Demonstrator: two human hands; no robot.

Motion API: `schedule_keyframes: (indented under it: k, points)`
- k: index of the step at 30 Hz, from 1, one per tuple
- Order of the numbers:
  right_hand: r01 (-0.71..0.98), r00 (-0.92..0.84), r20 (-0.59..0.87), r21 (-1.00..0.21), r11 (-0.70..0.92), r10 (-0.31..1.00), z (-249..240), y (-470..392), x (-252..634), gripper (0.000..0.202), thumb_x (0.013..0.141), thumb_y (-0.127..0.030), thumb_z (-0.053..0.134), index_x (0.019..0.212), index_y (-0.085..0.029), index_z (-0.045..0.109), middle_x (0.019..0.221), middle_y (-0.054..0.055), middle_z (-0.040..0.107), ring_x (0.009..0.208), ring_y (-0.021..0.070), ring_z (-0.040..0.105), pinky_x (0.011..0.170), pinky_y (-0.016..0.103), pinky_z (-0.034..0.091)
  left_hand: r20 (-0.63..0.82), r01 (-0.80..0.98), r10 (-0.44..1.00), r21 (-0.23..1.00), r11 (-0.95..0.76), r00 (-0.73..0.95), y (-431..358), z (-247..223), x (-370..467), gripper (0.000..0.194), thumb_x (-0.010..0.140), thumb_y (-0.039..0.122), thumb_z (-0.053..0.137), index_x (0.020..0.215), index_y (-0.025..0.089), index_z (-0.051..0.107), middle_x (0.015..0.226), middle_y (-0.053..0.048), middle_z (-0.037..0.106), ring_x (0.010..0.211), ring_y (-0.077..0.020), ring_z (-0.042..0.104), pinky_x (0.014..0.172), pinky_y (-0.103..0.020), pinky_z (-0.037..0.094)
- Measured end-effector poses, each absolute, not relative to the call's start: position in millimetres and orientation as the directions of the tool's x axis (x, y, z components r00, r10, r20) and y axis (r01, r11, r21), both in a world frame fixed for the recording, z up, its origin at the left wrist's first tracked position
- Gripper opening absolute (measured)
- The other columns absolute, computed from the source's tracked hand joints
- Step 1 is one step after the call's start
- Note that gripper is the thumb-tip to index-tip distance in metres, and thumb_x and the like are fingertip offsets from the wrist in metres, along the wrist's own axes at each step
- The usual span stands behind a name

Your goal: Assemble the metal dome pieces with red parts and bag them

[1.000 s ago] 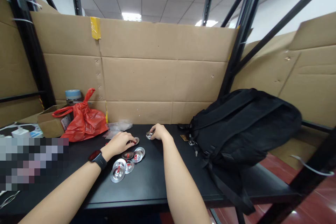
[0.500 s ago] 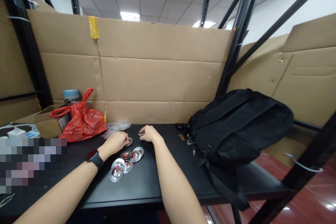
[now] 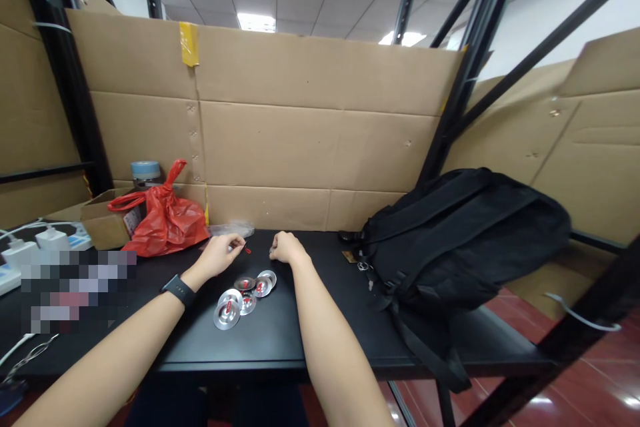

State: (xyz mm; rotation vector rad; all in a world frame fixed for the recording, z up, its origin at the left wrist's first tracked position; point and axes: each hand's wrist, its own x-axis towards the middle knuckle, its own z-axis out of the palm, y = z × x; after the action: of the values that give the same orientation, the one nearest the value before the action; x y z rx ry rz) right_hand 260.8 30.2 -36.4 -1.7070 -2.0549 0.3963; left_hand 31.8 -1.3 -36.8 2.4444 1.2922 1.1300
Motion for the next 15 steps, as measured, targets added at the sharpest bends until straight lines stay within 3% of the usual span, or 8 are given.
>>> schedule_keyframes:
  k: [4,7,10,12,15]
  points:
    - [0.840,-0.156,0.169,-0.496,0.221,0.973,-31,24,257,0.028,0.058,-0.014,0.084,0.085,-0.019,0.075,0.096,0.008,0.076,0.093,0.0225,0.070,0.081,0.026,0.050,0.585,0.598,0.778,0.546,-0.587,0.229,0,-37,33,0.012,0.086,0.019,0.058,0.088,0.018,0.070,0.087,-0.004,0.076,0.082,-0.0189,0.072,0.078,-0.027,0.053]
    - [0.784,-0.227,0.251,-0.526,0.330,0.941,-24,16,248,0.046,0.061,-0.019,0.085,0.105,-0.020,0.072,0.118,0.010,0.070,0.107,0.0236,0.066,0.088,0.029,0.051,0.591,0.553,0.789,0.608,-0.570,0.165,-3,-38,36,0.013,0.087,0.021,0.057,0.089,0.018,0.070,0.089,-0.005,0.076,0.084,-0.0192,0.072,0.080,-0.027,0.053]
    - [0.431,-0.456,0.314,-0.741,0.515,0.833,-22,12,230,0.069,0.063,-0.030,0.086,0.126,-0.021,0.061,0.127,0.010,0.065,0.101,0.0209,0.068,0.085,0.031,0.054,0.587,0.514,0.796,0.642,-0.569,0.147,-7,-37,36,0.015,0.088,0.023,0.056,0.091,0.017,0.069,0.090,-0.006,0.076,0.084,-0.0195,0.072,0.078,-0.027,0.053]
    - [0.171,-0.543,0.370,-0.830,0.530,0.754,-24,12,217,0.066,0.064,-0.036,0.086,0.122,-0.019,0.061,0.119,0.010,0.068,0.093,0.0200,0.069,0.084,0.033,0.055,0.569,0.480,0.808,0.671,-0.565,0.155,-9,-35,34,0.016,0.088,0.027,0.056,0.091,0.017,0.069,0.090,-0.007,0.076,0.083,-0.0197,0.072,0.077,-0.027,0.053]
    - [0.077,-0.505,0.437,-0.836,0.543,0.745,-27,13,206,0.053,0.063,-0.039,0.087,0.106,-0.016,0.067,0.104,0.008,0.071,0.090,0.0196,0.068,0.085,0.034,0.053,0.551,0.445,0.816,0.694,-0.566,0.177,-11,-30,30,0.019,0.088,0.031,0.058,0.090,0.017,0.070,0.091,-0.008,0.077,0.084,-0.0205,0.072,0.078,-0.027,0.052]
